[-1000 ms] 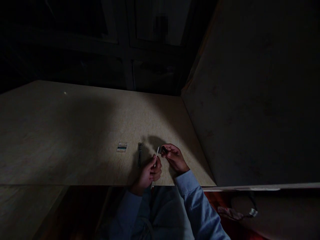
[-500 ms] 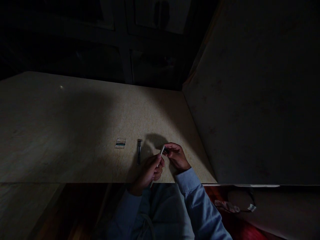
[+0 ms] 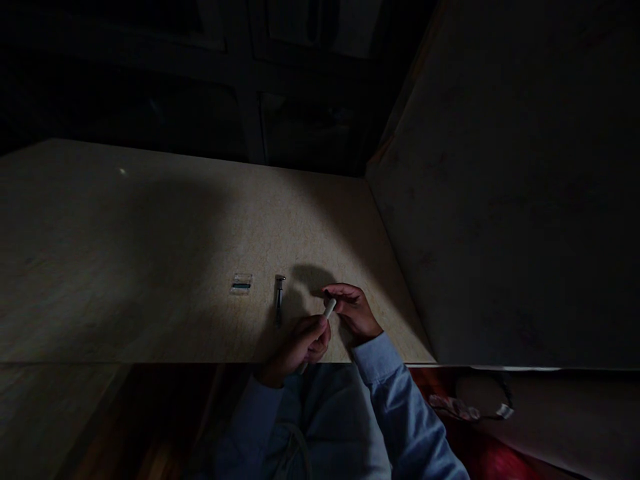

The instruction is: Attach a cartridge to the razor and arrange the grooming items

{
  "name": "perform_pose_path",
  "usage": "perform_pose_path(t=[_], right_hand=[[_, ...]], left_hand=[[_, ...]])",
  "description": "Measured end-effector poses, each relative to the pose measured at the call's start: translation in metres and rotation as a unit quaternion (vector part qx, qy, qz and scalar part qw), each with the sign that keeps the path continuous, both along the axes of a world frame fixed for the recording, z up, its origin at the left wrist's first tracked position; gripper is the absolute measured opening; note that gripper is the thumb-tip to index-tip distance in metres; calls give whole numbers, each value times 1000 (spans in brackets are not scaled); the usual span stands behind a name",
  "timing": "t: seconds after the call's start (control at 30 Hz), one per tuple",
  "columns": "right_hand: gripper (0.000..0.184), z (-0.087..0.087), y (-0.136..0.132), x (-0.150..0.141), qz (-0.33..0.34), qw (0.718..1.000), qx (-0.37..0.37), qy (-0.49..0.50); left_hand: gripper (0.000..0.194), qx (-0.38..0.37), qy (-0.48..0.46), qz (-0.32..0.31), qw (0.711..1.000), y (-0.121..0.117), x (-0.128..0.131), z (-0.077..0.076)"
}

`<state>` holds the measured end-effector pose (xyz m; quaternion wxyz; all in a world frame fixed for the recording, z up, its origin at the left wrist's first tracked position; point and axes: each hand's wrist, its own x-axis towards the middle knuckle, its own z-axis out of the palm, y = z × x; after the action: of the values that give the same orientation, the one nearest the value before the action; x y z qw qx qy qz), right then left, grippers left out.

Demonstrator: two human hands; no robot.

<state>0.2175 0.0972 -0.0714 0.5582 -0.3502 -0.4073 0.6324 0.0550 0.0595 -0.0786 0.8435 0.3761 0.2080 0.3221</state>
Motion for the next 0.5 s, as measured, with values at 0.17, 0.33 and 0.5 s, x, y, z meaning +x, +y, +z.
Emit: perform_pose_path(t=[0.17,0.33,0.5], right_hand=[[45,-1,-1,0,24,999,19,13],[52,-3,-2,1,60,997,7,45],[52,-3,-2,2,63,997,0,51]], left_hand=[[50,-3,-18,3,1000,-1,1,-6],[45,-21,-73,43,996,1,4,-12],[45,-19,-83,67,994,0,6,-11]])
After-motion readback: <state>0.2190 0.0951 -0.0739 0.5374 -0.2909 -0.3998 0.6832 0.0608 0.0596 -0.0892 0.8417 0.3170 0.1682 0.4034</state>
